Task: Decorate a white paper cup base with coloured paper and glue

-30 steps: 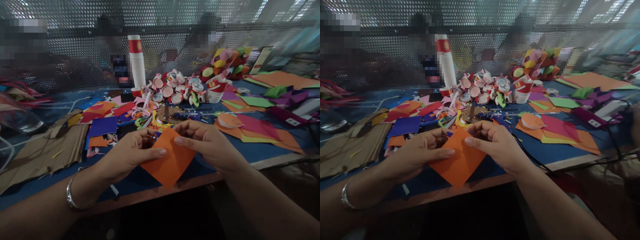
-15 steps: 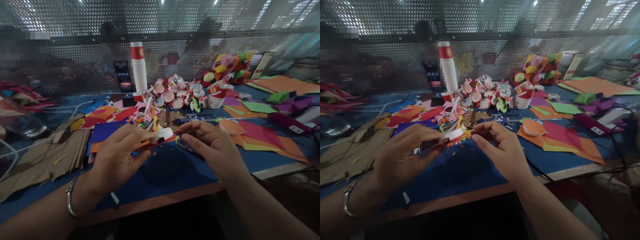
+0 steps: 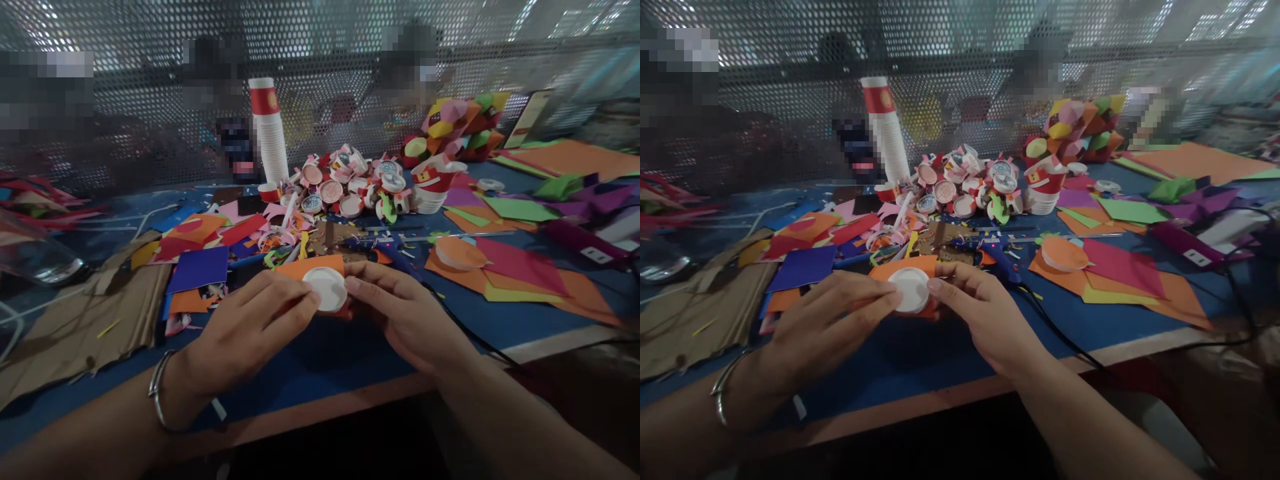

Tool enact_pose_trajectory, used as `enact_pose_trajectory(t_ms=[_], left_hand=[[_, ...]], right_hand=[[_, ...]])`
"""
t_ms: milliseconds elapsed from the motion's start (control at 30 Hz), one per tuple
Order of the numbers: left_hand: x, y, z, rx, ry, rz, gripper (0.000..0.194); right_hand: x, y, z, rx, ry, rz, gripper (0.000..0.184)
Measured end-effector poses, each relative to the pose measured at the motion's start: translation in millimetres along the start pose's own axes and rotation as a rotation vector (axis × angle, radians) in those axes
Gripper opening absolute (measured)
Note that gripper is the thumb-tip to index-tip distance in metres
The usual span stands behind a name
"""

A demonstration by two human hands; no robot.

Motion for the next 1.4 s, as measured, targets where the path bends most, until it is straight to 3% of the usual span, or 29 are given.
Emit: enact_pose_trajectory(t_ms=[300, 367, 433, 567, 700, 833, 933, 1100, 1200, 1300, 1400], left_hand=[[-2, 0, -0.6, 0.107, 0.131, 0.078, 0.029], [5, 3, -0.8, 0.119, 0.224, 0.276, 0.047], [16, 7, -2.0, 0.101, 0.365, 0.615, 0.068], [25, 12, -8.3, 0.136, 0.826, 1.174, 0.073], [19, 10, -8.4, 0.119, 1.229, 1.453, 0.066], [7, 5, -7.3, 0.133, 1.572, 1.424, 0.045], [1, 3, -6.0, 0.097, 1.657, 1.44, 0.038], [7, 3, -1.0, -0.103, 1.551, 1.611, 0.023], [21, 8, -0.9, -0.167, 1.463, 1.698, 0.014], [36, 14, -4.7, -0.188, 1.388, 1.656, 0.021], [45, 18, -11.1, -0.146, 1.376, 1.59, 0.019]], right_hand=[[-2, 1, 8, -0.052, 0.06, 0.039, 0.024], [-3, 2, 10, -0.049, 0.067, 0.042, 0.023], [-5, 3, 10, -0.045, 0.075, 0.037, 0.023], [-5, 4, 8, -0.04, 0.082, 0.048, 0.024], [3, 2, 0, -0.06, 0.043, 0.107, 0.025], [12, -6, -12, -0.072, 0.039, 0.17, 0.027], [13, -14, -24, -0.024, 0.062, 0.151, 0.03], [18, -23, -38, 0.102, 0.194, 0.126, 0.035], [29, -29, -34, 0.07, 0.342, 0.151, 0.036], [43, -39, -22, 0.015, 0.575, 0.274, 0.024], [50, -53, -11, 0.05, 0.728, 0.324, 0.014]])
Point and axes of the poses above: each hand's wrist, its own y-axis away from the middle knuckle, its own z-axis out of the back of the hand, x = y × z, the point moved 2 cm from there along -y, towards the middle knuckle, and after that the axes turned 10 degrees about -y, right-handed, at the moved point
